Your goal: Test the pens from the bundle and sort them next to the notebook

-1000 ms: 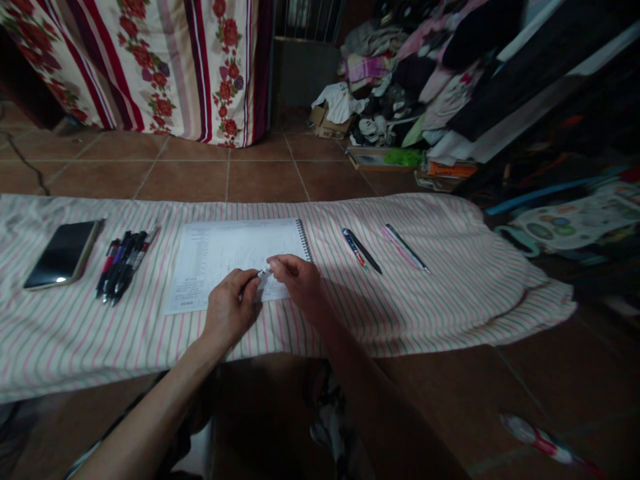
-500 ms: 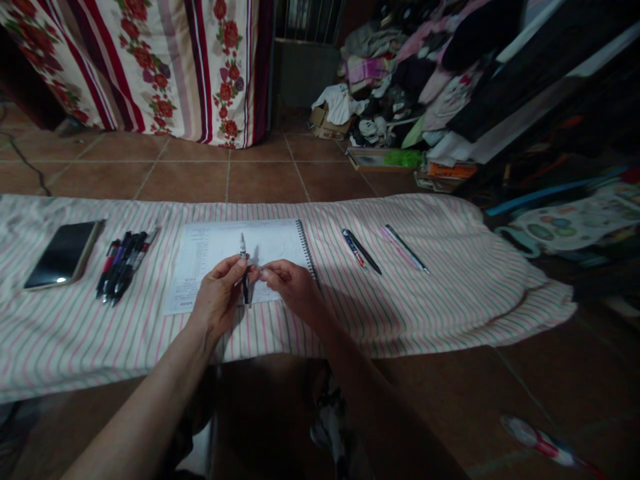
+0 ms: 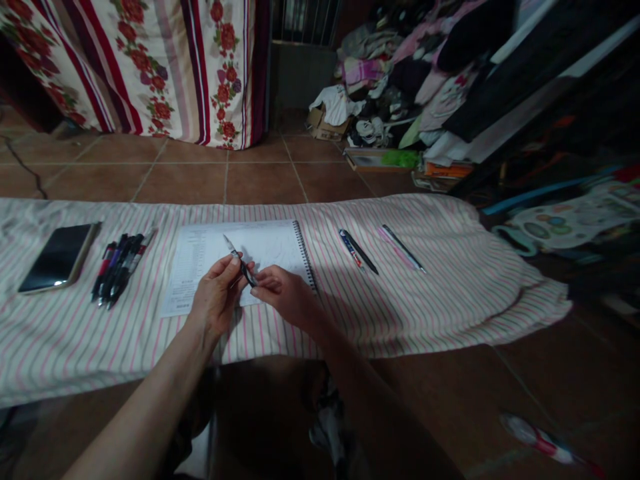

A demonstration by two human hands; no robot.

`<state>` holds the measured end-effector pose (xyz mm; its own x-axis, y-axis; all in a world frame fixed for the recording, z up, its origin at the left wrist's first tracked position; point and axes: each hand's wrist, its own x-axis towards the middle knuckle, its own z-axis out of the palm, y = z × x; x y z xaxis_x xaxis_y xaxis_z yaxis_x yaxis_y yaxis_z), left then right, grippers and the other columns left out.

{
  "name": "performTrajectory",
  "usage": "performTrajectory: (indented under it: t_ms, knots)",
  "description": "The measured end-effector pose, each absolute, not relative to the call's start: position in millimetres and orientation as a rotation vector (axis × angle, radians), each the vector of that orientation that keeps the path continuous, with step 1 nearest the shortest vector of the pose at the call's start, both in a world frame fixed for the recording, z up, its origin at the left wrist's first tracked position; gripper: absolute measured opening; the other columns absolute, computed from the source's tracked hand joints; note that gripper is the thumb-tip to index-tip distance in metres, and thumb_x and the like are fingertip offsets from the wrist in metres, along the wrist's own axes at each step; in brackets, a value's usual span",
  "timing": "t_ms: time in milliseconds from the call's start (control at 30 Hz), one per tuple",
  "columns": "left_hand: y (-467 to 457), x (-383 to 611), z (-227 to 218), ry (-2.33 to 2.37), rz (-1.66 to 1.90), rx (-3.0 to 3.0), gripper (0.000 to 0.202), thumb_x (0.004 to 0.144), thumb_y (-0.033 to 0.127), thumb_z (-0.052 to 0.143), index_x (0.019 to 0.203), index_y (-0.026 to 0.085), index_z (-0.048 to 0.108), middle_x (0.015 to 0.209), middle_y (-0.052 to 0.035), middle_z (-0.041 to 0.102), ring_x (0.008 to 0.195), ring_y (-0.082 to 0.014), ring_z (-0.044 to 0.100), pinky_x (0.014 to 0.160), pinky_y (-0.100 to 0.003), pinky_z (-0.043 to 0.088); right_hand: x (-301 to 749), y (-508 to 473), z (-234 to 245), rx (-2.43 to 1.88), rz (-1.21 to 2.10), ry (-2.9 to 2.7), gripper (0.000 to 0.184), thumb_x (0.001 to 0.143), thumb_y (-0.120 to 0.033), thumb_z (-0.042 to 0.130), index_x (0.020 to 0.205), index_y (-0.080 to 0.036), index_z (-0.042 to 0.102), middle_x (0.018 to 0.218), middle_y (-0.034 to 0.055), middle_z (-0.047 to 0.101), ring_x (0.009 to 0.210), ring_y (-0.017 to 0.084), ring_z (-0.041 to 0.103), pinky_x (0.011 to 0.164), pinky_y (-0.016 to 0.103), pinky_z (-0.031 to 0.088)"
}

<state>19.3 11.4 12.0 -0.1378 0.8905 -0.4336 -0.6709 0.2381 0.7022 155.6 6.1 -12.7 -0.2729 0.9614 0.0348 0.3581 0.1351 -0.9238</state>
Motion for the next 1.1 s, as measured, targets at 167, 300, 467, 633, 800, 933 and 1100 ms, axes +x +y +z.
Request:
performTrajectory:
  t_ms: [167,300,467,633,800,933,1100]
  knots:
    - [10.7,19.5,9.9,1.021,1.356,0.331,0.007,0.076,0.007,0.058,0.078,0.012,0.063,0.071,-0.0027,0.065,0.07,-0.0128,0.065,0.067,-0.022,0.053,156.0,5.1,-10.8,-1.316,0.995,-1.753,0.015,0.077,-0.024,0.056,0.092,-0.022,0.055,0.078,-0.0003,0.068,0.073,0.015,0.065,0.066,0.026,0.048]
    - [9.9,19.9,9.0,1.017,1.353,0.37,0.008,0.071,0.009,0.065,0.078,0.013,0.063,0.07,-0.0022,0.065,0.071,-0.0134,0.065,0.07,-0.025,0.053,156.6,5.1,-9.3,-1.355,0.927,-1.765,0.015,0.077,-0.021,0.053,0.092,-0.023,0.054,0.074,-0.0015,0.067,0.069,0.015,0.064,0.063,0.025,0.047]
    - [10.8,19.3,7.8,0.973,1.358,0.364,0.008,0.072,0.008,0.063,0.078,0.012,0.063,0.07,-0.0018,0.065,0.069,-0.0118,0.064,0.073,-0.025,0.053,158.3,4.4,-6.6,-1.415,0.88,-1.752,0.015,0.077,-0.022,0.053,0.091,-0.023,0.055,0.076,-0.0015,0.066,0.068,0.014,0.063,0.063,0.025,0.045]
    - [11.4,17.2,7.2,0.973,1.359,0.349,0.003,0.077,0.01,0.058,0.076,0.012,0.06,0.071,-0.0022,0.064,0.065,-0.0104,0.062,0.071,-0.025,0.054,158.1,7.3,-7.5,-1.357,0.867,-1.661,0.015,0.078,-0.026,0.05,0.091,-0.021,0.055,0.068,-0.003,0.062,0.06,0.012,0.058,0.057,0.022,0.042]
    - [10.0,19.9,6.5,1.011,1.305,0.344,0.012,0.081,0.01,0.052,0.072,0.011,0.058,0.064,-0.0033,0.063,0.06,-0.0108,0.063,0.067,-0.023,0.055,158.5,12.4,-4.7,-1.274,1.006,-1.428,0.025,0.076,-0.038,0.054,0.091,-0.018,0.056,0.059,-0.0039,0.058,0.051,0.01,0.052,0.05,0.021,0.04]
    - [7.1,25.6,9.9,0.962,1.259,0.28,0.014,0.082,0.009,0.052,0.07,0.011,0.058,0.064,-0.0035,0.064,0.058,-0.0099,0.063,0.063,-0.021,0.056,156.8,10.3,2.9,-1.194,1.087,-1.337,0.025,0.072,-0.037,0.06,0.089,-0.018,0.059,0.071,-0.0009,0.064,0.061,0.011,0.059,0.055,0.02,0.044]
    - [4.3,29.6,16.5,0.943,1.225,0.184,0.016,0.083,0.01,0.053,0.068,0.012,0.058,0.059,-0.0006,0.061,0.048,-0.0055,0.057,0.047,-0.012,0.05,149.4,6.7,8.6,-1.143,1.13,-1.33,0.019,0.072,-0.03,0.062,0.088,-0.02,0.062,0.074,-0.0014,0.068,0.07,0.013,0.064,0.064,0.022,0.049]
